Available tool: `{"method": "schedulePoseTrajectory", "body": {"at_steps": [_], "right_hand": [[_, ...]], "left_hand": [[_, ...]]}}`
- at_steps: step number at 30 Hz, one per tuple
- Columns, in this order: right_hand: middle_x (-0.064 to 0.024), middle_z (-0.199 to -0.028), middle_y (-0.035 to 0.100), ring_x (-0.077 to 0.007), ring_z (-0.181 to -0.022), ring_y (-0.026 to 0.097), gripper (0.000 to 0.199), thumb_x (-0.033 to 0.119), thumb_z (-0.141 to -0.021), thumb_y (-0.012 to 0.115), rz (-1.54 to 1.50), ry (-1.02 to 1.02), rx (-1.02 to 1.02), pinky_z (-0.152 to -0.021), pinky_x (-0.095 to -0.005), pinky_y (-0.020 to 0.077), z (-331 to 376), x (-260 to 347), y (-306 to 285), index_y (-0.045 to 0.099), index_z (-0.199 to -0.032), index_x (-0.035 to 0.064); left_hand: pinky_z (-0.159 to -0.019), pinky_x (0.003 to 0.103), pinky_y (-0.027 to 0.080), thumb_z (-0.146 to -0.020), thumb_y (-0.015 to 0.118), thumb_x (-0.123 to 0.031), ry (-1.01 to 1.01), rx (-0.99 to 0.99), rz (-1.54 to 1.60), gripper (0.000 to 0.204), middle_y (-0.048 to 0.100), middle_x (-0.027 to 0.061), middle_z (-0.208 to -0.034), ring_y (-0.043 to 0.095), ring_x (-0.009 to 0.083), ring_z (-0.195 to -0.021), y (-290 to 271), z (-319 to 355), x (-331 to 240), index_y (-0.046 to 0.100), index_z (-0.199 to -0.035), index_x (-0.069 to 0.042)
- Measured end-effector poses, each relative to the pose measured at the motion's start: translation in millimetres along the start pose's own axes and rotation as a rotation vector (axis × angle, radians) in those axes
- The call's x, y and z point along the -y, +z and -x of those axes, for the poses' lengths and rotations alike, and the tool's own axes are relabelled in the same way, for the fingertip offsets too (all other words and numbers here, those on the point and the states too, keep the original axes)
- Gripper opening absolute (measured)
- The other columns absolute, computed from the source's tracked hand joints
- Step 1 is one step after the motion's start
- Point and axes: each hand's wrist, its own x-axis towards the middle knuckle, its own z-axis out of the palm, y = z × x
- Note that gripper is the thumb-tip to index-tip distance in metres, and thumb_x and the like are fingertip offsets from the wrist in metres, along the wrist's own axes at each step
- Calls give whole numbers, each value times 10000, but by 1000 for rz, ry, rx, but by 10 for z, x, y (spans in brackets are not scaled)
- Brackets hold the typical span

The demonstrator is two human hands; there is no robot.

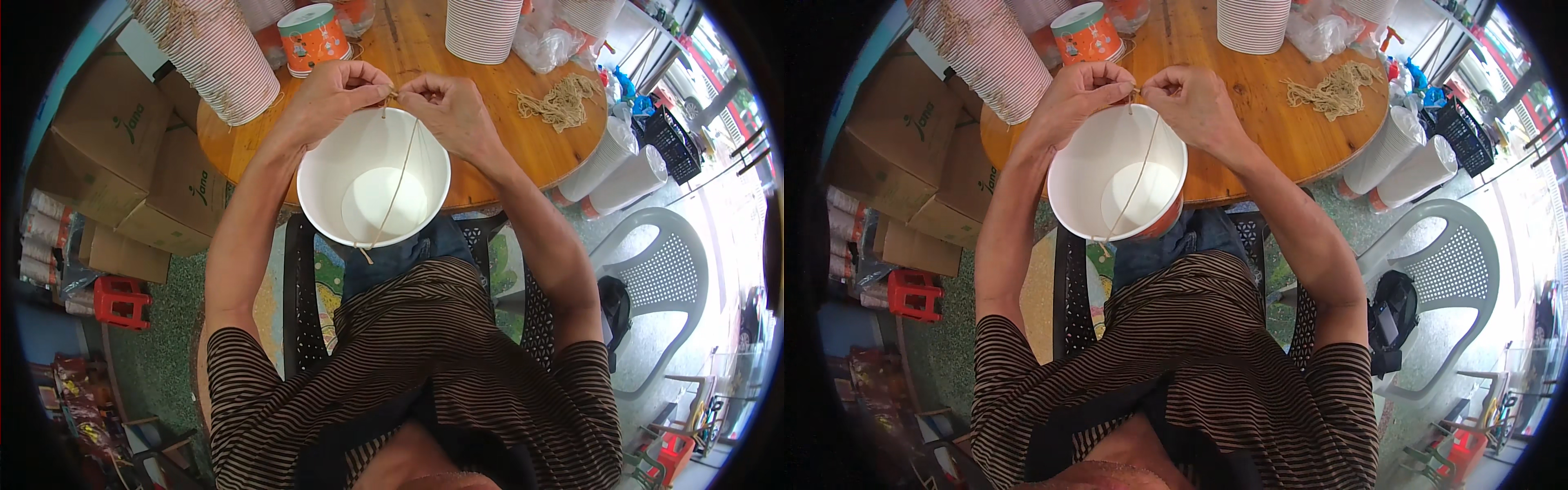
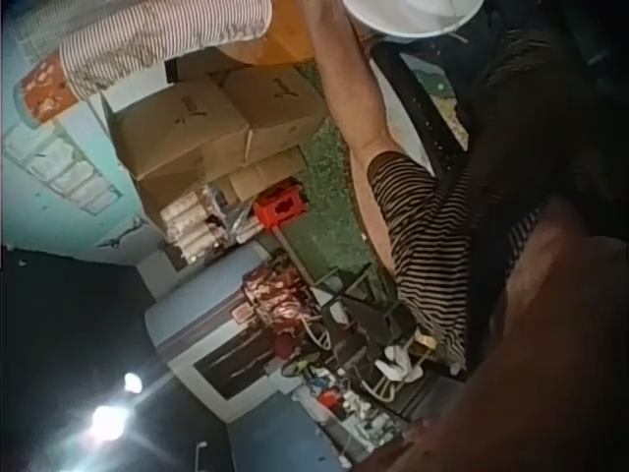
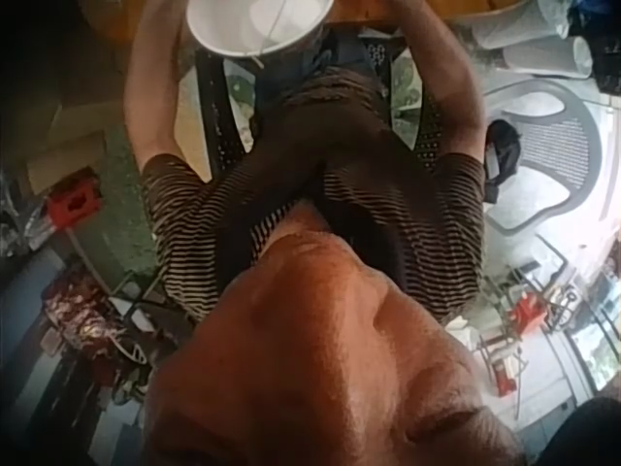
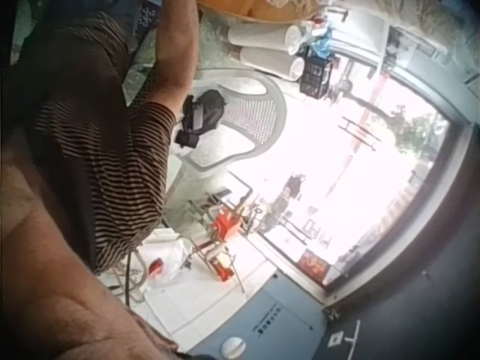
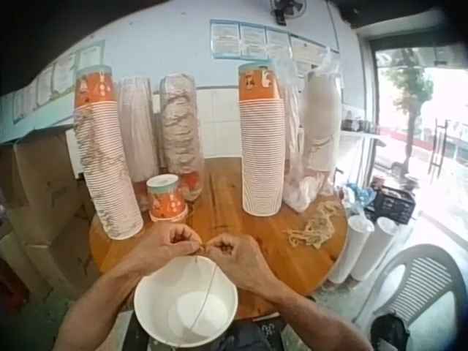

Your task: Tying a rubber band around a paper bowl.

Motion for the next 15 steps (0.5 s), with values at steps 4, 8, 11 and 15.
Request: {"method": "schedulePoseTrajectory", "body": {"at_steps": [4, 8, 11, 15], "right_hand": [[15, -823, 687, -24, -742, 573, 210, 171, -932, 710, -5, 33, 2, -660, -212, 484, -11, -36, 2, 745, -989, -28], [-86, -853, 751, -141, -766, 695, 211, 166, -882, 711, -23, -7, -87, -730, -301, 561, -12, -72, 24, 758, -990, -8], [-71, -859, 744, -125, -758, 678, 180, 126, -886, 705, -23, -71, -78, -718, -291, 555, 1, -94, 17, 746, -996, -10], [-41, -871, 734, -76, -769, 649, 186, 121, -913, 703, -61, -18, -7, -706, -247, 539, 43, -74, -6, 758, -1021, -20]], "left_hand": [[-794, 227, 555, -952, 706, -45, 38, -2, 93, 156, 681, 12, -946, 658, 74, -832, 18, -9, -36, 669, -1098, -5], [-829, 227, 552, -923, 730, -18, 84, 34, 187, 285, 680, 21, -952, 659, 81, -862, -29, -22, 22, 620, -1186, -12], [-832, 217, 549, -926, 738, -26, 75, 71, 235, 308, 680, 22, -957, 664, 76, -883, -64, -57, 75, 602, -1202, -15], [-827, 211, 546, -927, 750, -35, 95, 56, 222, 312, 688, 21, -968, 669, 73, -891, -58, -60, 90, 600, -1199, -16]]}}
